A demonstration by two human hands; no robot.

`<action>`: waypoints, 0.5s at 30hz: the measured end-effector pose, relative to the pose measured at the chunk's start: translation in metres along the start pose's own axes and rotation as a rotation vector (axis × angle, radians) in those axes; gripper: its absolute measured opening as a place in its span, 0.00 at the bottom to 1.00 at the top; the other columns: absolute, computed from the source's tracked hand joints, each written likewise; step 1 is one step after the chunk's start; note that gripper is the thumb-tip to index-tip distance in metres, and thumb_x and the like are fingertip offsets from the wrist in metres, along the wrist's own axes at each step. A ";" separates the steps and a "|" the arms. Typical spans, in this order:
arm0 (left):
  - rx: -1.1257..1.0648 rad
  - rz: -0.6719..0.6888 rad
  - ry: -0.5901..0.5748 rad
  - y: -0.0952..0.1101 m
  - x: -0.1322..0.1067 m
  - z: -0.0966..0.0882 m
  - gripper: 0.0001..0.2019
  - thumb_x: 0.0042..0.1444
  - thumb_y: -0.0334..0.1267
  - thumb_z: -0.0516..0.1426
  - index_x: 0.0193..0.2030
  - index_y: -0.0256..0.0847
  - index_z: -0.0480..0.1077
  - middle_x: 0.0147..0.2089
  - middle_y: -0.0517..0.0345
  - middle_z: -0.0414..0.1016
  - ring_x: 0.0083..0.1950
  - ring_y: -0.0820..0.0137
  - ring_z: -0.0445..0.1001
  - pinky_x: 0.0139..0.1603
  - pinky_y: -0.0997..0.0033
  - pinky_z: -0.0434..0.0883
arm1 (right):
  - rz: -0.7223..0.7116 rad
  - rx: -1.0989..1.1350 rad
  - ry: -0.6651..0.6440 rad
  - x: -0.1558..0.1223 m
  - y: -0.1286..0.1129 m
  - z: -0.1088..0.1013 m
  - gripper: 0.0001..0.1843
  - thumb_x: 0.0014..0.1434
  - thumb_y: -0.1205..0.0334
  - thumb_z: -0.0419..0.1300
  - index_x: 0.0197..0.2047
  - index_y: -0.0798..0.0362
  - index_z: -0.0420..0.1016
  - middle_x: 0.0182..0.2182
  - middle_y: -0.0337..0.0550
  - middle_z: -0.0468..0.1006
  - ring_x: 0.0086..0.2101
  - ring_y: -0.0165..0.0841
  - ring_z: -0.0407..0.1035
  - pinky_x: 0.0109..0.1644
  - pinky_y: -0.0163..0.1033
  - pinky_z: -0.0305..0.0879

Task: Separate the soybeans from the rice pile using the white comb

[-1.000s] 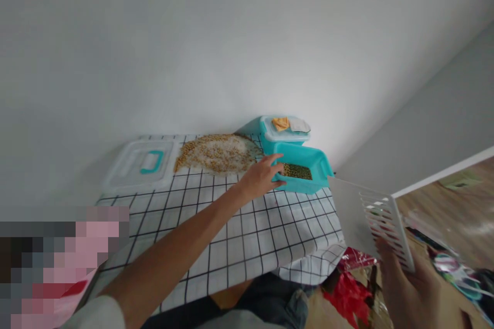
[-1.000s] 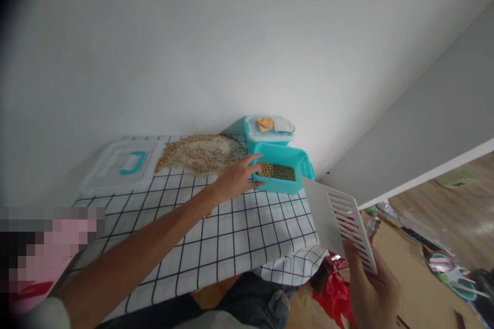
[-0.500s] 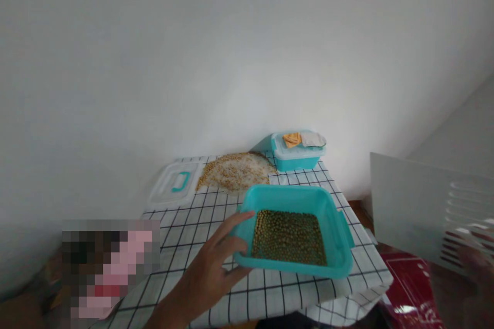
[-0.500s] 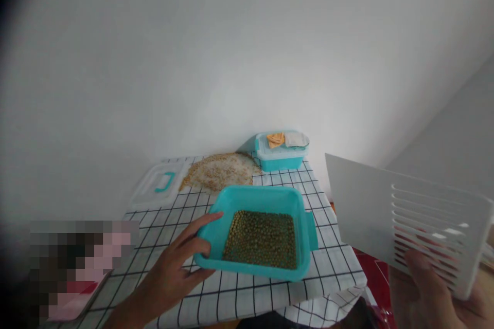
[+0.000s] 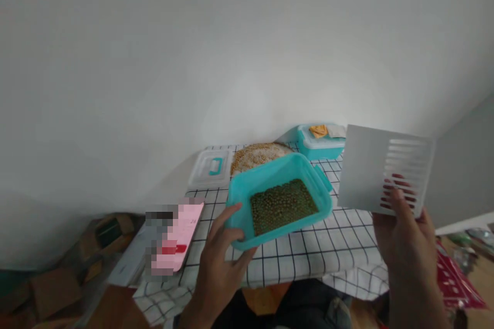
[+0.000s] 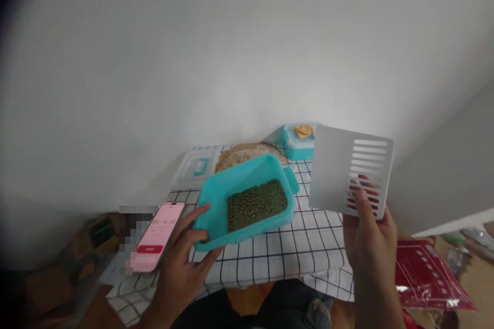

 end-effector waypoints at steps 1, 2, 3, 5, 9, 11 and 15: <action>-0.011 0.012 -0.029 -0.001 0.000 -0.005 0.10 0.57 0.28 0.61 0.37 0.45 0.64 0.66 0.46 0.65 0.65 0.55 0.68 0.58 0.46 0.75 | -0.015 -0.004 0.036 -0.007 -0.004 -0.002 0.18 0.56 0.59 0.68 0.51 0.49 0.79 0.50 0.43 0.79 0.51 0.35 0.73 0.60 0.46 0.68; -0.024 0.040 -0.075 -0.002 0.000 -0.010 0.10 0.57 0.27 0.60 0.37 0.45 0.64 0.67 0.47 0.64 0.66 0.55 0.67 0.59 0.46 0.74 | -0.024 -0.009 0.064 -0.014 -0.008 -0.004 0.18 0.56 0.60 0.68 0.51 0.49 0.79 0.50 0.42 0.79 0.51 0.34 0.73 0.60 0.45 0.69; -0.038 0.075 -0.122 -0.002 0.000 -0.015 0.10 0.57 0.26 0.60 0.37 0.45 0.64 0.68 0.48 0.62 0.67 0.54 0.65 0.61 0.45 0.73 | -0.029 -0.013 0.086 -0.020 -0.012 -0.006 0.18 0.55 0.60 0.68 0.50 0.49 0.79 0.50 0.42 0.79 0.51 0.33 0.73 0.60 0.44 0.69; -0.046 0.134 -0.186 -0.003 -0.002 -0.024 0.11 0.56 0.25 0.59 0.38 0.45 0.64 0.69 0.49 0.61 0.69 0.54 0.62 0.63 0.43 0.71 | -0.045 -0.023 0.114 -0.029 -0.022 -0.012 0.18 0.55 0.60 0.69 0.50 0.49 0.79 0.51 0.41 0.79 0.51 0.33 0.73 0.60 0.45 0.68; -0.032 0.189 -0.200 -0.006 -0.009 -0.034 0.11 0.57 0.25 0.58 0.39 0.46 0.65 0.69 0.50 0.60 0.71 0.54 0.59 0.65 0.42 0.69 | -0.087 -0.061 0.122 -0.043 -0.037 -0.023 0.19 0.56 0.62 0.67 0.52 0.48 0.79 0.53 0.41 0.78 0.55 0.35 0.71 0.62 0.47 0.66; -0.035 0.226 -0.205 -0.003 -0.017 -0.037 0.11 0.56 0.25 0.59 0.40 0.46 0.66 0.69 0.50 0.60 0.72 0.54 0.58 0.66 0.44 0.69 | -0.091 -0.080 0.123 -0.049 -0.042 -0.030 0.18 0.57 0.62 0.67 0.52 0.49 0.79 0.53 0.41 0.78 0.54 0.35 0.71 0.62 0.46 0.67; -0.062 0.300 -0.295 0.011 -0.051 -0.044 0.10 0.56 0.25 0.57 0.37 0.47 0.68 0.70 0.56 0.61 0.72 0.55 0.59 0.63 0.52 0.73 | -0.072 -0.093 0.132 -0.054 -0.044 -0.044 0.18 0.56 0.61 0.68 0.51 0.48 0.79 0.53 0.41 0.78 0.54 0.33 0.72 0.61 0.42 0.68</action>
Point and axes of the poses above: each hand's wrist, its own x-axis towards the middle knuckle, its own z-axis out of the palm, y = z × x, the point moved 2 cm from there along x, towards the middle knuckle
